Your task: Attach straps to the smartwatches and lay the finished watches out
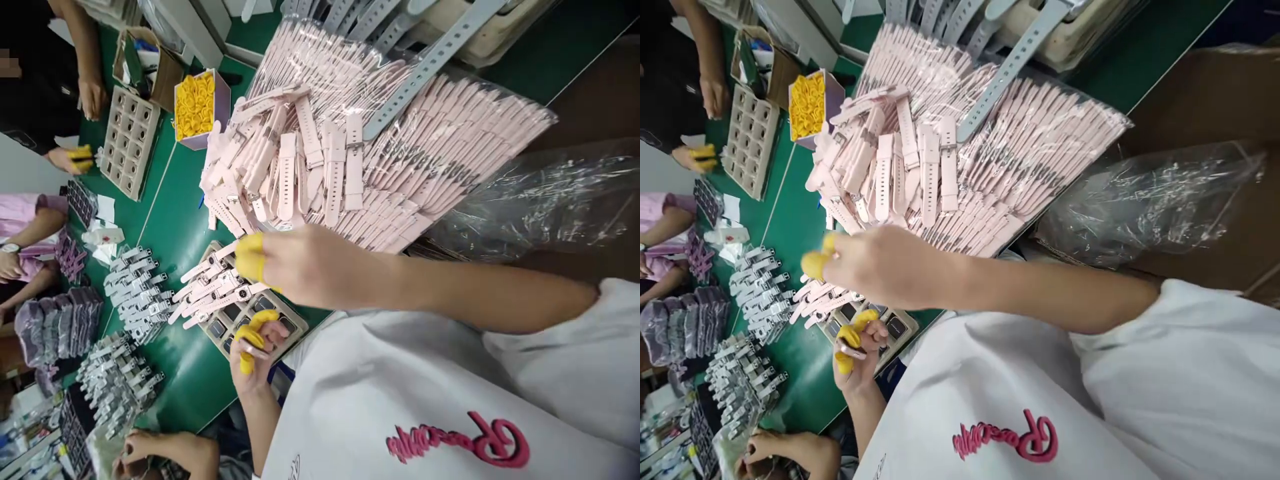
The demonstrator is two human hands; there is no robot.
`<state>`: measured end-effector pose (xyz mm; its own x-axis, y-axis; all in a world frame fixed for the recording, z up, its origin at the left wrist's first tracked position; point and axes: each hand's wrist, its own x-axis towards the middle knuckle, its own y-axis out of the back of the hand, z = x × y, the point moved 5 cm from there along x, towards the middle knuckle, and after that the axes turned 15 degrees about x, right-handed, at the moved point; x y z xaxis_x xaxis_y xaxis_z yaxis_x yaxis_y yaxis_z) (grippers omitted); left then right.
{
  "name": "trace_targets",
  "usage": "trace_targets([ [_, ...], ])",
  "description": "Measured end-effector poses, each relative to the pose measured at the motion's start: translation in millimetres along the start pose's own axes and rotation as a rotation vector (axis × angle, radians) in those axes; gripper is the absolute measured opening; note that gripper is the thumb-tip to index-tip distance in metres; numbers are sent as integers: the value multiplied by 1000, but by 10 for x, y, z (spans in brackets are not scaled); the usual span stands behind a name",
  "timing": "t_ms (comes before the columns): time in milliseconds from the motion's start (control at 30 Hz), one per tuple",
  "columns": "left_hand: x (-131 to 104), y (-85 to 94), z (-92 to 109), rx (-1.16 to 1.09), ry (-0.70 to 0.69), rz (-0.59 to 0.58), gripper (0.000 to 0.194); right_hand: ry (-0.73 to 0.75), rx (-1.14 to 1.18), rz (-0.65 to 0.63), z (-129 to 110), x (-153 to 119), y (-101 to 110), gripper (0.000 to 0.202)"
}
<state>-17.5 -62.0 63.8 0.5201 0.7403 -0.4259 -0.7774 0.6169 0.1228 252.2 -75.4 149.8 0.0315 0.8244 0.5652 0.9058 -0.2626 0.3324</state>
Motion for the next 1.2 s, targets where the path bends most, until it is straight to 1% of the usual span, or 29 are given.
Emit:
trace_targets([
  [67, 137, -88, 44, -74, -9, 6, 44, 56, 89, -29, -76, -246, -150, 22],
  [167, 297, -140, 60, -123, -9, 104, 33, 62, 157, -92, -123, -563, -413, 17],
  [233, 371, -170, 74, -145, 13, 146, 34, 66, 153, -145, -126, -693, -546, 17],
  [300, 434, -177, 125, -178, 35, 165, 37, 81, 151, -209, -120, -724, -613, 17],
  [367, 506, -131, 243, -206, 6, 162, 34, 88, 203, -273, -112, -646, -627, 14],
  [400, 550, -75, 324, -212, -27, 166, 33, 79, 264, -301, -106, -566, -626, 12],
  [433, 600, 4, 417, -216, -74, 185, 33, 44, 349, -317, -86, -461, -625, 11],
  [467, 655, 107, 515, -216, -133, 223, 33, -26, 451, -317, -45, -333, -631, 12],
  [500, 715, 222, 614, -214, -199, 274, 34, -126, 557, -296, 22, -189, -648, 16],
  [567, 844, 446, 784, -207, -321, 379, 36, -368, 725, -183, 226, 120, -718, 21],
  [600, 916, 535, 843, -196, -364, 410, 38, -476, 763, -108, 347, 274, -769, 23],
  [633, 992, 599, 878, -177, -386, 415, 40, -559, 773, -42, 468, 423, -829, 26],
  [667, 1066, 643, 888, -154, -390, 403, 42, -614, 765, -2, 581, 563, -902, 28],
  [700, 1133, 675, 872, -131, -382, 386, 44, -655, 750, -8, 681, 685, -994, 29],
  [767, 1226, 711, 780, -83, -347, 359, 47, -701, 712, -84, 846, 849, -1186, 29],
  [833, 1260, 718, 651, -50, -312, 350, 48, -699, 655, -115, 963, 895, -1318, 30],
  [900, 1255, 668, 543, -20, -289, 312, 47, -676, 636, -79, 1025, 845, -1386, 35],
  [933, 1246, 620, 507, -8, -282, 273, 46, -686, 673, -71, 1039, 793, -1425, 38],
  [1033, 1203, 455, 477, 9, -286, 158, 37, -839, 877, -91, 1041, 595, -1585, 49],
  [1100, 1176, 391, 480, -12, -298, 132, 32, -894, 948, -57, 1032, 516, -1644, 51],
  [1200, 1161, 386, 445, -101, -286, 116, 32, -837, 989, 62, 1036, 513, -1607, 48],
])
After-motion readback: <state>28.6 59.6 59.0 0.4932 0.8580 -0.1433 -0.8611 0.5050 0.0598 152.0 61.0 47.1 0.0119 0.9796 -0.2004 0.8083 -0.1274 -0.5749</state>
